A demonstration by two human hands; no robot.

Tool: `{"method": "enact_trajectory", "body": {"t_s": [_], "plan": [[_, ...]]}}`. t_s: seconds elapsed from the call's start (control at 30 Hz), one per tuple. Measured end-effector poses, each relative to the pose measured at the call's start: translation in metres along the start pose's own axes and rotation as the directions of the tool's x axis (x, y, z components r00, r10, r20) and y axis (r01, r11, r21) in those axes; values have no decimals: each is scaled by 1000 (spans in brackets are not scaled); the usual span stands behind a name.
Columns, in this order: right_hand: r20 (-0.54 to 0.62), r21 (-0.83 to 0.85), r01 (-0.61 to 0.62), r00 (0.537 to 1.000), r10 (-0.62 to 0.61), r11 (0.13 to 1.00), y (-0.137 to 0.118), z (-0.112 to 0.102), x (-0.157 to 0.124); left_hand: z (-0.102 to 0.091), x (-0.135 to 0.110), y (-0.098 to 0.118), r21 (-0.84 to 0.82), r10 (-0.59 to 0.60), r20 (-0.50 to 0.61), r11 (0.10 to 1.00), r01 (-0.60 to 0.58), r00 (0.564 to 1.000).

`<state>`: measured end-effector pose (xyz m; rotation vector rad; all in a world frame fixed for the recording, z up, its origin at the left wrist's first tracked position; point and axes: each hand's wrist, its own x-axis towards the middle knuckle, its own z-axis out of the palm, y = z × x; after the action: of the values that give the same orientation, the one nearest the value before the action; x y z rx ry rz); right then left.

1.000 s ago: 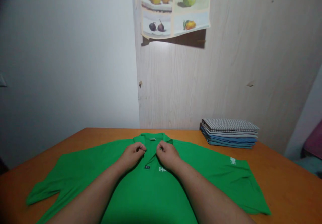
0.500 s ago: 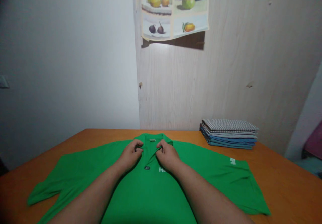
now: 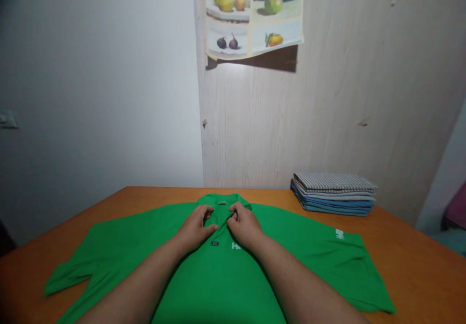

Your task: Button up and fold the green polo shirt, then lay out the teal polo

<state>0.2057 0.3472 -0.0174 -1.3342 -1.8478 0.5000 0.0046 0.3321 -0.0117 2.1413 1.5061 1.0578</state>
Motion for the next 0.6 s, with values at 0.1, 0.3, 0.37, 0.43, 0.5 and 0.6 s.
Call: {"method": "enact_trajectory", "body": {"t_s": [0.1,0.3,0.37,0.43,0.5,0.6], "plan": [[-22,2,10,1000,-10,1000,0,1,0,1,-2,2,-12,-13,21,1000,13,1000],[-105,66,20,994,-13,998,4,3,1,1,-3,4,106,45,28,993,-48,999],[-98,77,27,995,-20,997,6,4,2,0,-3,6,160,60,64,985,-69,996],[-74,75,41,997,-36,996,7,4,1,-1,-4,8,175,82,125,979,-103,989],[-51,61,54,997,-51,997,6,3,1,-2,-5,11,179,84,172,977,-115,982],[2,26,73,997,-74,997,4,2,0,-1,-6,11,192,45,196,978,-83,980]]}}
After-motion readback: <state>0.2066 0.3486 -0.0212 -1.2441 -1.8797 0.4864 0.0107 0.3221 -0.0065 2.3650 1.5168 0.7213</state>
